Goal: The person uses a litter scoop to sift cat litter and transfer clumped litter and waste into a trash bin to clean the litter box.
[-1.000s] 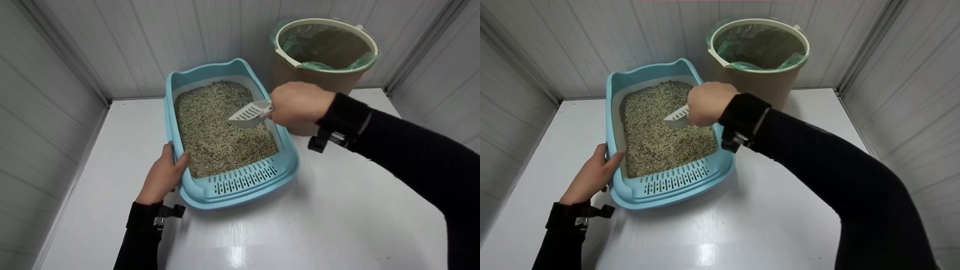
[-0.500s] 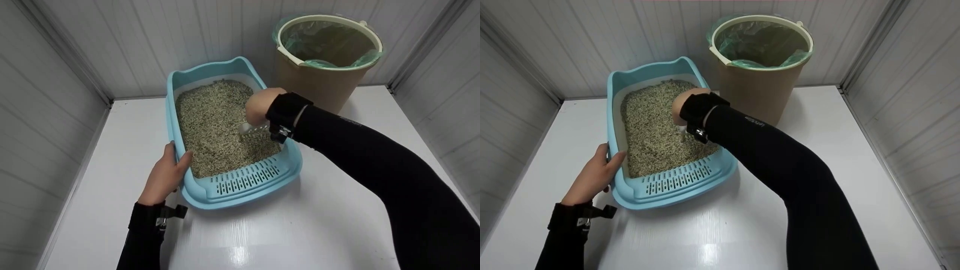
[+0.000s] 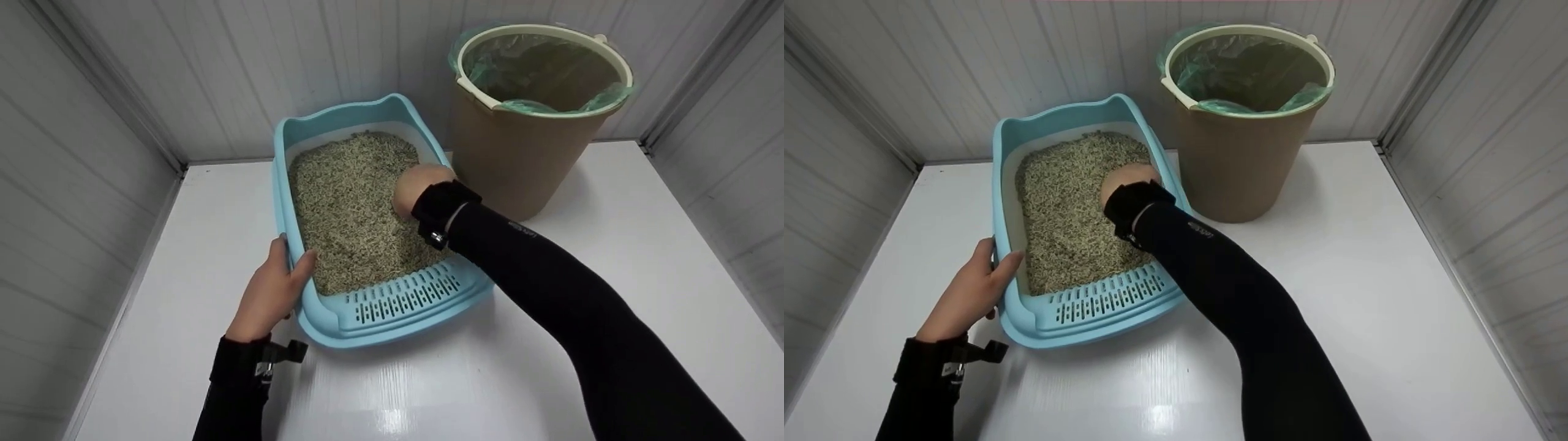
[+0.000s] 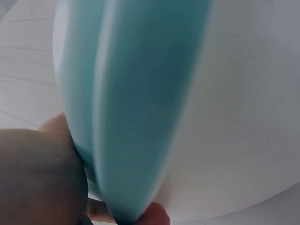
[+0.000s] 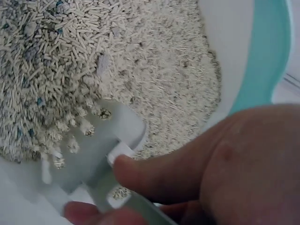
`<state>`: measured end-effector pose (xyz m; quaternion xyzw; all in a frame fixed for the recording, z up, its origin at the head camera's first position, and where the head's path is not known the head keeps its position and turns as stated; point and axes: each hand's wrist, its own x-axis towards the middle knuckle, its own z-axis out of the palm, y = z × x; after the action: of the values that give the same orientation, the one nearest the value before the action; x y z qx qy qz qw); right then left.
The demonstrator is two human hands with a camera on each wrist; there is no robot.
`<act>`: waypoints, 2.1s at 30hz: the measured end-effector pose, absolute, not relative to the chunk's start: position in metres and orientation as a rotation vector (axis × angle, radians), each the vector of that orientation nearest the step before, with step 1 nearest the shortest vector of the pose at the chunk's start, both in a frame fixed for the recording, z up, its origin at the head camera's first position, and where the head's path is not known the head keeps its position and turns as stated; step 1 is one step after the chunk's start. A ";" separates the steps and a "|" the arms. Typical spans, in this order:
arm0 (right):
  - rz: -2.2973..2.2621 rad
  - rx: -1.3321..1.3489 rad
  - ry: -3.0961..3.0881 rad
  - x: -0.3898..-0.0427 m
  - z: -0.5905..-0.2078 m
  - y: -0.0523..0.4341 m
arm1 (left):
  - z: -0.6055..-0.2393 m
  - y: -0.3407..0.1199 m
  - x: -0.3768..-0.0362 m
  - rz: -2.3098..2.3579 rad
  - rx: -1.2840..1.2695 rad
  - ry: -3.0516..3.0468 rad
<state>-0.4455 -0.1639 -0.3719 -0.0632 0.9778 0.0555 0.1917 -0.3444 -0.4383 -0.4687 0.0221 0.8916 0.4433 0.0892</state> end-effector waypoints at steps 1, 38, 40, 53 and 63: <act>0.154 -0.164 2.779 -0.448 -0.380 -0.166 | -0.469 -0.439 -0.344 1.320 0.064 2.652; -0.365 -0.120 3.055 -0.517 -0.461 -0.148 | -0.465 -0.438 -0.345 1.316 0.025 2.647; -0.409 -0.109 3.035 -0.518 -0.461 -0.149 | -0.465 -0.438 -0.346 1.311 0.020 2.649; -0.719 -0.023 2.848 -0.528 -0.460 -0.150 | -0.466 -0.438 -0.346 1.312 0.026 2.641; -0.921 -0.048 2.765 -0.524 -0.461 -0.150 | -0.469 -0.435 -0.343 1.322 0.036 2.643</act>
<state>-0.5242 -0.1499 -0.4608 -0.0163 0.9425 -0.3139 0.1135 -0.3435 -0.4352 -0.4691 0.0122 0.8905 0.4452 0.0929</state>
